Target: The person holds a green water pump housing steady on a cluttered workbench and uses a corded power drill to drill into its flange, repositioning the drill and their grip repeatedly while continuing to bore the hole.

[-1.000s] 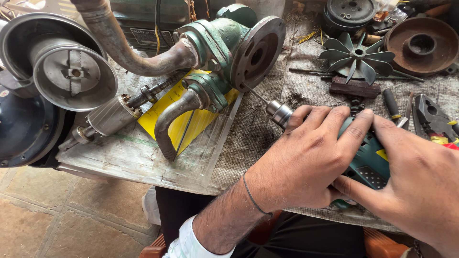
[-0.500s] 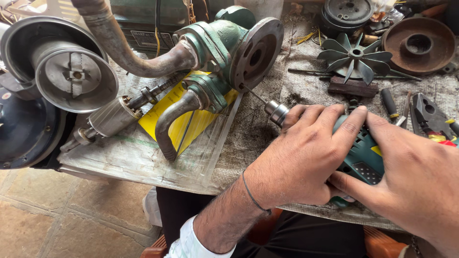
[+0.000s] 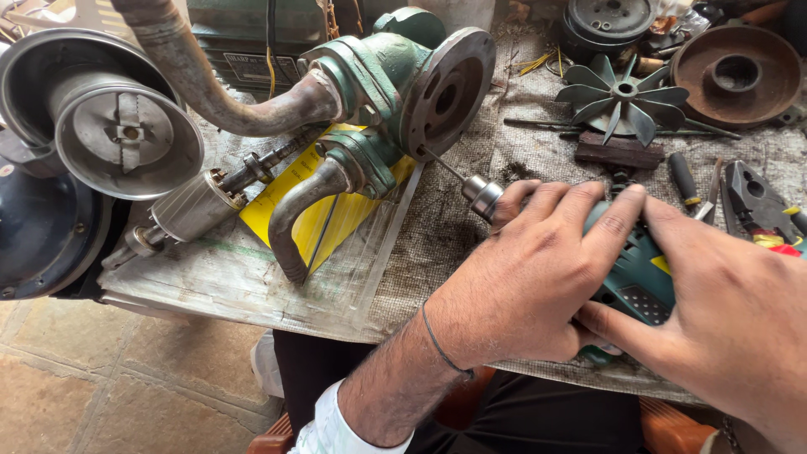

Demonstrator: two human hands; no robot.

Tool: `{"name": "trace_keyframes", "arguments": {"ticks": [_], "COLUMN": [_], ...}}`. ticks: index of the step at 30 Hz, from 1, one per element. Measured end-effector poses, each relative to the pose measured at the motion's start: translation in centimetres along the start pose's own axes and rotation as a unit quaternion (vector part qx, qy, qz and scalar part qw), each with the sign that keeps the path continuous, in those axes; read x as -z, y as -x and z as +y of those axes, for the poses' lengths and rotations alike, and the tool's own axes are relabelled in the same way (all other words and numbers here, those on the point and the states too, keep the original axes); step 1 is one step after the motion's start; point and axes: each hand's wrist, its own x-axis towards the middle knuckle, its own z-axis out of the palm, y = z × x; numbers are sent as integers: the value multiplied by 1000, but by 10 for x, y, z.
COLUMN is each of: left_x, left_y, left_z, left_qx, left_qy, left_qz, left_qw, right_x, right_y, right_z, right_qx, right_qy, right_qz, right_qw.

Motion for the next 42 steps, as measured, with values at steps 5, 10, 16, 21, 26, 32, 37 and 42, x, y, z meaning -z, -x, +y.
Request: {"name": "trace_keyframes", "arguments": {"ticks": [5, 10, 16, 21, 26, 32, 37, 42], "left_x": [-1, -2, -2, -2, -1, 1, 1, 1], "left_y": [0, -1, -2, -1, -1, 0, -1, -1], "left_z": [-2, -1, -1, -2, -1, 2, 0, -2], "left_qx": [1, 6, 3, 3, 4, -4, 0, 8], "left_qy": [13, 9, -2, 15, 11, -5, 2, 23], "left_qz": [6, -12, -16, 2, -3, -4, -17, -19], "left_qw": [1000, 1000, 1000, 1000, 1000, 1000, 1000, 1000], "right_x": [0, 2, 2, 3, 7, 4, 5, 8], "right_y": [0, -1, -1, -1, -2, 1, -1, -4], "right_z": [-1, 0, 0, -3, -5, -3, -3, -7], "right_qx": [8, -20, -52, -5, -63, -36, -51, -79], "right_qy": [12, 15, 17, 15, 15, 16, 26, 36], "right_qz": [6, -30, -70, -7, -75, -37, -64, -97], "right_qw": [1000, 999, 996, 1000, 995, 999, 996, 992]}}
